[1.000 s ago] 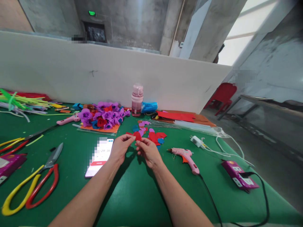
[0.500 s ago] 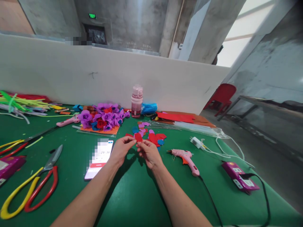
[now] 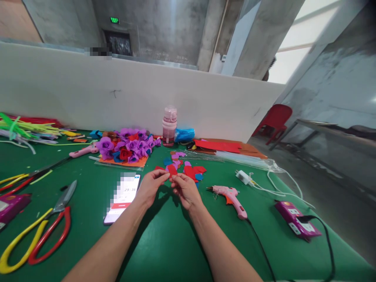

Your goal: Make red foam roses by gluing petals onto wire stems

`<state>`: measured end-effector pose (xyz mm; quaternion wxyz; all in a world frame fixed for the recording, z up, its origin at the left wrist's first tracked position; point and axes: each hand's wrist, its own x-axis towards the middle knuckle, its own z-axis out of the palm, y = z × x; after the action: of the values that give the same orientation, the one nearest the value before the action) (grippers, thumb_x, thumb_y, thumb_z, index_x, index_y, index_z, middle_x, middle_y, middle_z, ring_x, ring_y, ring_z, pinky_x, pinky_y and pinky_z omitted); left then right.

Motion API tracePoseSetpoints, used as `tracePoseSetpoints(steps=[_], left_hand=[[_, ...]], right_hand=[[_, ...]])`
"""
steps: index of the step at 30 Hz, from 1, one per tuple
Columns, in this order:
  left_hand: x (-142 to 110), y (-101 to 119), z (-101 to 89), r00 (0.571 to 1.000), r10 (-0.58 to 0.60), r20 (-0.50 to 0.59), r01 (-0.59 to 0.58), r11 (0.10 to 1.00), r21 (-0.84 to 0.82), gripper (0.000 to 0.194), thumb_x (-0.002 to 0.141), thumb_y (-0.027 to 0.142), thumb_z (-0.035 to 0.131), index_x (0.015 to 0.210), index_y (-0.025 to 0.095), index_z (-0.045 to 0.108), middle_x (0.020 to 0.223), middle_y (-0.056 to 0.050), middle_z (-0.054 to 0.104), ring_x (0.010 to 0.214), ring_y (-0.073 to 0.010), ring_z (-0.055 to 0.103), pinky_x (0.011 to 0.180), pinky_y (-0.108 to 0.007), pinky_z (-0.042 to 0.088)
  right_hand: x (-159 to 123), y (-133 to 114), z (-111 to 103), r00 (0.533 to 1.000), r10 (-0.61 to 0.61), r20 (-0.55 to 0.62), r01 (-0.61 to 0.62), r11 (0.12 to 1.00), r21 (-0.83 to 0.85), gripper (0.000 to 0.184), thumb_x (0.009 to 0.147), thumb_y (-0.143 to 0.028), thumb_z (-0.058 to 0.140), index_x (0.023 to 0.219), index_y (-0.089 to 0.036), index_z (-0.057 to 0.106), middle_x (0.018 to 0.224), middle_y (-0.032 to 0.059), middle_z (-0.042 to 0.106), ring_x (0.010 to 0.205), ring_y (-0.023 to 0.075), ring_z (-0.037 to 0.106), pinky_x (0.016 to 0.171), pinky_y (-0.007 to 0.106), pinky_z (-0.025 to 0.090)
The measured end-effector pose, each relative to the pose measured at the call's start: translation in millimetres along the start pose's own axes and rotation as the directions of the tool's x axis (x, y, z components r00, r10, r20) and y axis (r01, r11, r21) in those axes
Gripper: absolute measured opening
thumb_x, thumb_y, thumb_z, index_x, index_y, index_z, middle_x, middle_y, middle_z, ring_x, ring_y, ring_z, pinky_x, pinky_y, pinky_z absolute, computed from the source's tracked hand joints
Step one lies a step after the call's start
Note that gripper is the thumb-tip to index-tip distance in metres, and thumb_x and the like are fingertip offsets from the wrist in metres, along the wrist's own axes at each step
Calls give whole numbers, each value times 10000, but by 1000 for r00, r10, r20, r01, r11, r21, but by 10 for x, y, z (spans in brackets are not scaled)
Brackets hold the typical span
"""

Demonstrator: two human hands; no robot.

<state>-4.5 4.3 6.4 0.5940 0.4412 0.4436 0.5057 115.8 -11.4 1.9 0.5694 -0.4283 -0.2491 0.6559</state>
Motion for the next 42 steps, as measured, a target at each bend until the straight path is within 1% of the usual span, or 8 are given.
tracePoseSetpoints(steps=[6, 11, 17, 20, 25, 31, 36, 42], left_hand=[[18, -7, -6, 1000, 20, -1, -20, 999, -43, 228, 545, 306, 800, 694, 159, 709, 709, -30, 673, 655, -126, 574, 639, -243, 421], [16, 5, -5, 1000, 19, -10, -20, 999, -50, 240, 529, 320, 806, 675, 156, 709, 678, -22, 662, 621, -111, 549, 622, -237, 409], [5, 17, 12, 1000, 0, -5, -1, 996, -94, 235, 523, 303, 811, 659, 149, 697, 645, -8, 649, 597, -95, 535, 605, -227, 399], [8, 13, 11, 1000, -13, -5, 13, 992, -126, 237, 523, 294, 814, 656, 144, 688, 646, -7, 643, 597, -92, 540, 603, -225, 404], [21, 14, -9, 999, -37, -11, 34, 982, -188, 254, 522, 292, 818, 666, 136, 677, 654, -11, 635, 600, -94, 553, 600, -228, 423], [28, 27, -27, 999, -50, -12, 46, 977, -208, 271, 496, 292, 826, 651, 138, 667, 643, -12, 630, 600, -101, 557, 600, -231, 431], [26, 15, -26, 999, 0, -41, -4, 994, -108, 257, 511, 310, 814, 646, 142, 674, 638, -9, 626, 576, -95, 523, 569, -229, 402], [6, 17, 4, 997, 37, -64, -42, 996, -84, 258, 508, 316, 817, 640, 146, 673, 640, 0, 631, 585, -93, 513, 590, -227, 396]], right_hand=[[-14, -24, 2, 996, 80, 34, -82, 994, 66, 265, 511, -259, 809, 642, -139, 613, 592, -27, 628, 429, 31, 507, 345, 107, 369], [-20, -17, 2, 993, 102, 57, -107, 990, 94, 238, 523, -237, 793, 640, -141, 610, 590, -27, 634, 431, 33, 515, 351, 106, 368], [-10, -1, -12, 990, 110, 93, -122, 985, 126, 275, 516, -235, 814, 661, -140, 601, 587, -31, 643, 438, 33, 532, 347, 93, 370], [-12, 3, -12, 988, 113, 106, -128, 982, 139, 297, 513, -232, 828, 672, -143, 593, 588, -31, 648, 445, 39, 545, 359, 95, 397], [-27, 21, -8, 985, 68, 156, -90, 986, 144, 330, 539, -245, 839, 742, -153, 595, 626, -16, 668, 499, 58, 588, 436, 119, 480], [-61, 25, 6, 986, -18, 167, 3, 996, 91, 384, 511, -286, 846, 785, -159, 610, 695, -1, 675, 549, 90, 619, 492, 183, 539], [-72, 33, 30, 989, -90, 120, 90, 996, -1, 324, 542, -297, 817, 764, -169, 619, 662, -26, 633, 515, 82, 586, 424, 169, 498], [-42, 49, 26, 994, -81, 79, 84, 996, -34, 308, 524, -324, 808, 706, -146, 635, 631, -22, 616, 479, 60, 536, 366, 135, 420]])
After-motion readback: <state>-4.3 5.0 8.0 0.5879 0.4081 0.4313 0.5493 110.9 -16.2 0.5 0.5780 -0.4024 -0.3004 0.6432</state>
